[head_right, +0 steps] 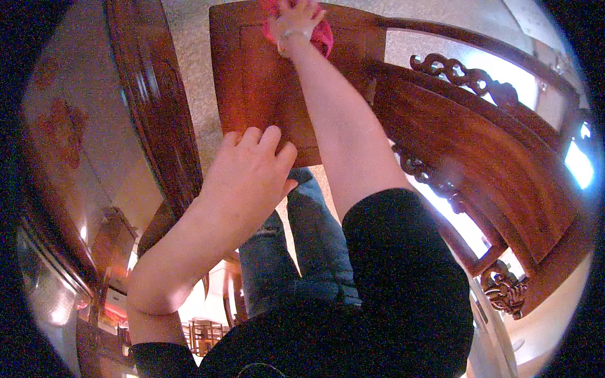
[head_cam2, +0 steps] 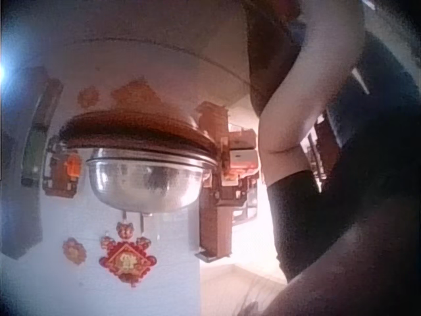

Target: The person wipes a round wooden dining table and several surrounding chairs using a pink cloth. They move items like a tissue box and a green cup to reach the table surface, then wipe the chairs' seats and backrests before returning the items.

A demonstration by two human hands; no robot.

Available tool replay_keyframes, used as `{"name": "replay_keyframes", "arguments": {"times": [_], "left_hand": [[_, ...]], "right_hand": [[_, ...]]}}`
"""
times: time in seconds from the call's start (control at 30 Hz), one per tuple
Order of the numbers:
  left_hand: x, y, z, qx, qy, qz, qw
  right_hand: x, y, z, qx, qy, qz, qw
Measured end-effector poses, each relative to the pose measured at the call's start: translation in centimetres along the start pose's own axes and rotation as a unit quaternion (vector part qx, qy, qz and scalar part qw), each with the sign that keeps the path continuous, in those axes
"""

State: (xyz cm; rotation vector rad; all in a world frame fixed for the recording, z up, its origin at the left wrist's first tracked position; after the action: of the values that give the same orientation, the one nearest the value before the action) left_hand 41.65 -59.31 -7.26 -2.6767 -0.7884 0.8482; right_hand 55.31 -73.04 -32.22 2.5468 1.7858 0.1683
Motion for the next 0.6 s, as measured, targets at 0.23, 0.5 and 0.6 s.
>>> {"name": "replay_keyframes", "arguments": {"times": [0.23, 0.5, 0.6], "left_hand": [[0.8, 0.1, 0.1, -0.029, -0.035, -0.017, 0.999], [0.4, 0.6, -0.4, -0.02, -0.018, -0.01, 1.0], [0.3, 0.4, -0.3, -0.026, -0.015, -0.008, 1.0]], "right_hand": [[8.6, -20.5, -4.0, 0.124, 0.129, -0.266, 0.947], [8.7, -30.7, -4.2, 0.218, 0.215, -0.426, 0.851], [9.1, -27.2, -2.3, 0.123, 0.217, -0.66, 0.708]]}}
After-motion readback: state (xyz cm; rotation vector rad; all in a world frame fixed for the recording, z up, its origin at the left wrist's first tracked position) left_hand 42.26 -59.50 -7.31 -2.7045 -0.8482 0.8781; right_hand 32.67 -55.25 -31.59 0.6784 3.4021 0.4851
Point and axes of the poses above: each hand's wrist, its own y-axis towards the middle knuckle, its own z-axis out of the palm, x = y × z, the point moved 8 cm from there along y, towards the middle knuckle, and after that the axes turned 8 degrees about -x, right-handed, at the moved point
